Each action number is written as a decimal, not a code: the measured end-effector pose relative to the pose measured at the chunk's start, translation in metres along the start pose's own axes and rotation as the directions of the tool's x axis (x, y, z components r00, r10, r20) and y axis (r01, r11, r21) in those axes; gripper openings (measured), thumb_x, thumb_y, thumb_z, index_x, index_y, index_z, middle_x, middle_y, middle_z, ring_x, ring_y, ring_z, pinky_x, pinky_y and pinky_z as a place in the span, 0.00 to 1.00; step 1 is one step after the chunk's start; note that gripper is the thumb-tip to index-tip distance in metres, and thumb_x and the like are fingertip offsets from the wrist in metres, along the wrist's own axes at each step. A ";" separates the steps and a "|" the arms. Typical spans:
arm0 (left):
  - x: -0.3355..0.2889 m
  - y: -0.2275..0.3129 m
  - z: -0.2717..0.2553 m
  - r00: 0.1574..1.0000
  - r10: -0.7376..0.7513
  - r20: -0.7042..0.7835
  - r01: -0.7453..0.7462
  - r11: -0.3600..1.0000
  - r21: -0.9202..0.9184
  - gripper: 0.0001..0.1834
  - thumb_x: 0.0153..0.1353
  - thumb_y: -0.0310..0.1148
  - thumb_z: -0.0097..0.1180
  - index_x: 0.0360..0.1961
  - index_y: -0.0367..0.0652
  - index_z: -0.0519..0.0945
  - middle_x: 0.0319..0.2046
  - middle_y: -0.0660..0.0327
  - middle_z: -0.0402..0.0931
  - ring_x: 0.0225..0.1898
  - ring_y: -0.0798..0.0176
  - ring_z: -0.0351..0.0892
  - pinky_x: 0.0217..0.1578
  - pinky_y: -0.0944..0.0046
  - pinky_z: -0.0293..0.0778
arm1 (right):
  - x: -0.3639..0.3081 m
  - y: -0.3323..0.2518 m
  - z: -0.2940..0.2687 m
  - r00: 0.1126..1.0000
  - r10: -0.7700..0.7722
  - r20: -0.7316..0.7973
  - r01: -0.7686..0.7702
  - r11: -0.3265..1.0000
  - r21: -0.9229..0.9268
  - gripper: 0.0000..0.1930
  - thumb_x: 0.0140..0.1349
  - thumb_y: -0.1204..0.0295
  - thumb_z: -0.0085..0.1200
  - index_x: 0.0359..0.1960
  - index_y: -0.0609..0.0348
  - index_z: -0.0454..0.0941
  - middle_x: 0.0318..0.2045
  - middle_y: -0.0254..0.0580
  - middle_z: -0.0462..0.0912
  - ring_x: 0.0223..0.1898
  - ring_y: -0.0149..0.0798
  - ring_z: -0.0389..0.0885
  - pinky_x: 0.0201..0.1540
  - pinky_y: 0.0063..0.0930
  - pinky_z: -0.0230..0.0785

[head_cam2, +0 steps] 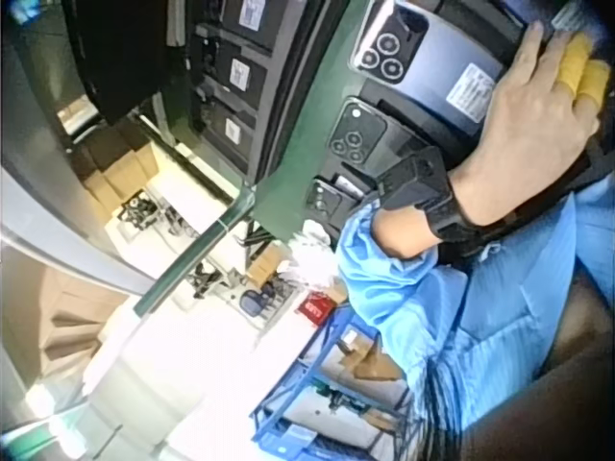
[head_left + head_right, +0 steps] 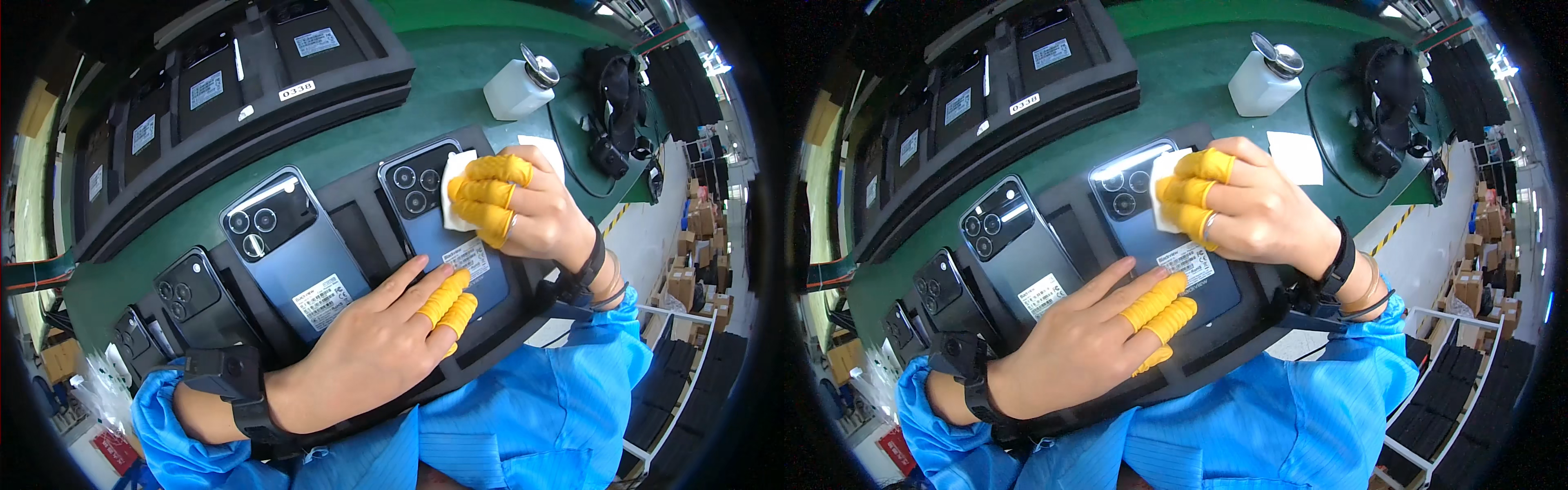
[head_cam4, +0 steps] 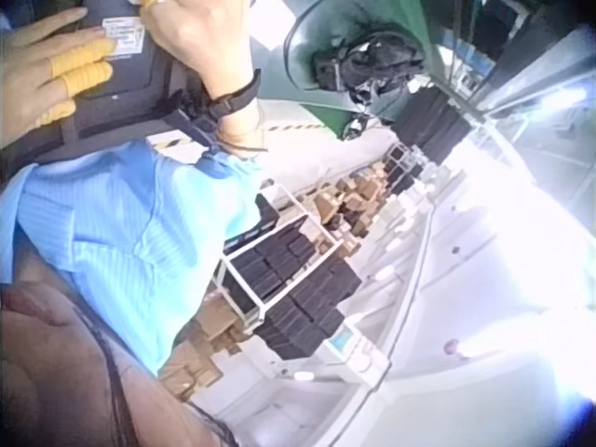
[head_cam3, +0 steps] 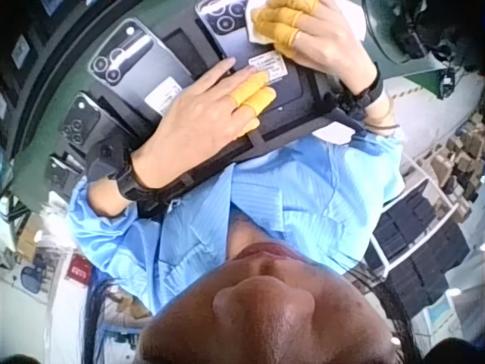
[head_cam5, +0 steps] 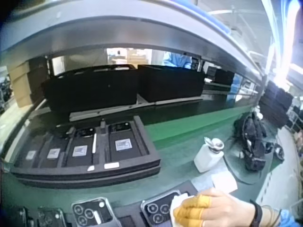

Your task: Inspecting and cleaning smartphones on a production line in an electronics factory.

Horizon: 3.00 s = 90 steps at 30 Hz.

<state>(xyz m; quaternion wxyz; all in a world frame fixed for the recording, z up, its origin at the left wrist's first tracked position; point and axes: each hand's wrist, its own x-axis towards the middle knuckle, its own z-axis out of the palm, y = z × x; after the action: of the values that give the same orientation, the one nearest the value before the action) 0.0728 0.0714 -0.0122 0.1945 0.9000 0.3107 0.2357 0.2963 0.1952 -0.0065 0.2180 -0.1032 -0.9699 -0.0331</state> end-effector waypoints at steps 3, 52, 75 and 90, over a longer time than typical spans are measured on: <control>0.000 0.000 0.001 1.000 -0.016 -0.011 0.016 1.000 -0.025 0.15 0.62 0.32 0.54 0.44 0.31 0.80 0.50 0.45 0.79 0.58 0.50 0.76 0.66 0.51 0.64 | -0.006 0.006 -0.006 1.000 0.021 -0.009 -0.021 1.000 -0.010 0.13 0.43 0.76 0.64 0.34 0.58 0.82 0.39 0.39 0.84 0.43 0.45 0.82 0.52 0.42 0.71; 0.001 0.000 -0.003 1.000 -0.003 0.013 0.003 1.000 0.003 0.15 0.62 0.33 0.55 0.43 0.31 0.81 0.49 0.44 0.80 0.59 0.49 0.75 0.66 0.52 0.63 | 0.006 0.023 0.018 0.921 0.351 -0.172 -0.318 0.928 0.193 0.16 0.44 0.82 0.64 0.39 0.58 0.84 0.35 0.43 0.84 0.40 0.49 0.81 0.45 0.37 0.70; 0.001 0.001 -0.003 0.997 -0.048 0.069 0.045 0.998 0.040 0.16 0.60 0.37 0.60 0.46 0.40 0.82 0.56 0.52 0.77 0.63 0.55 0.71 0.64 0.51 0.65 | 0.027 0.029 0.026 0.986 0.101 -0.134 -0.066 0.968 0.243 0.17 0.41 0.82 0.63 0.37 0.58 0.83 0.36 0.42 0.83 0.42 0.49 0.80 0.47 0.36 0.71; 0.000 0.000 -0.002 0.999 -0.008 0.031 0.007 1.000 0.009 0.15 0.63 0.33 0.55 0.44 0.32 0.81 0.48 0.44 0.81 0.59 0.50 0.76 0.66 0.52 0.63 | 0.007 0.018 0.014 0.937 0.320 -0.141 -0.285 0.933 0.222 0.15 0.45 0.84 0.61 0.38 0.60 0.83 0.34 0.45 0.84 0.37 0.49 0.81 0.43 0.36 0.74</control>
<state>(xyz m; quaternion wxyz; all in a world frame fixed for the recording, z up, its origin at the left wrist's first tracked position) 0.0721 0.0723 -0.0109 0.1964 0.9033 0.3119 0.2196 0.2879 0.2154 -0.0153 0.3140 -0.2262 -0.9178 0.0885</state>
